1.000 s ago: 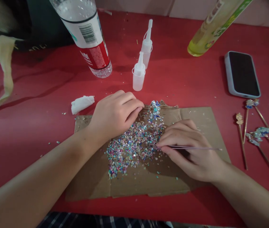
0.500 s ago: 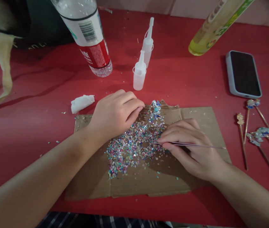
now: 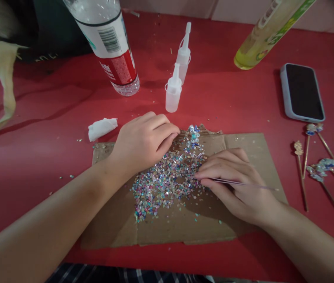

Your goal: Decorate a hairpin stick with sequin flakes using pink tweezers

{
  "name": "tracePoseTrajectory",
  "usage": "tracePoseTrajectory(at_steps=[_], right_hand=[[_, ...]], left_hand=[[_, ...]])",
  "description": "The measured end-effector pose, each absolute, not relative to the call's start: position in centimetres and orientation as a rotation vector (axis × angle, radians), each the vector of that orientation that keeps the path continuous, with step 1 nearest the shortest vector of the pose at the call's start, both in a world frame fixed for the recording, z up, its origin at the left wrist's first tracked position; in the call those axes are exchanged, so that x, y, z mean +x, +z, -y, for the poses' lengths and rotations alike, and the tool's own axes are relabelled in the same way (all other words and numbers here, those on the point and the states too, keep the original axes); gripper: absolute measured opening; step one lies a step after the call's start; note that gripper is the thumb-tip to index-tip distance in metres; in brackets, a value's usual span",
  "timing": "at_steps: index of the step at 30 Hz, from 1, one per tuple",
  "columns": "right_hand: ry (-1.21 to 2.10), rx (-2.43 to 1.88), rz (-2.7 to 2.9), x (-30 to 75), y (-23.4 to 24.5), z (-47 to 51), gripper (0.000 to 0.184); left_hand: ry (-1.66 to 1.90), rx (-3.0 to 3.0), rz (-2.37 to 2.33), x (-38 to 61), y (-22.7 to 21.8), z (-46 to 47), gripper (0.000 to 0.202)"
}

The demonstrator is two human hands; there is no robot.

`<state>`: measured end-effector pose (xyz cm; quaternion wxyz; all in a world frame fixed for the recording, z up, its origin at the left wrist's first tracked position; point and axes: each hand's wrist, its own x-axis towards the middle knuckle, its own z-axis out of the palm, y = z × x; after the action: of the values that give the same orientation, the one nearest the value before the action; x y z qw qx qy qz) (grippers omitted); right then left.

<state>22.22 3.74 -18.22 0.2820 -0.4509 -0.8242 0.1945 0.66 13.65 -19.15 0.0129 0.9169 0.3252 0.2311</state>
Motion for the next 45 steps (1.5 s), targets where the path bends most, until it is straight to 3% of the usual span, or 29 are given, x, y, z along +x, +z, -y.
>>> tracePoseTrajectory(at_steps=[45], right_hand=[[0.419, -1.178, 2.23, 22.2, -18.07, -3.75, 0.008]], left_hand=[[0.734, 2.835, -1.027, 0.68, -19.33, -13.59, 0.02]])
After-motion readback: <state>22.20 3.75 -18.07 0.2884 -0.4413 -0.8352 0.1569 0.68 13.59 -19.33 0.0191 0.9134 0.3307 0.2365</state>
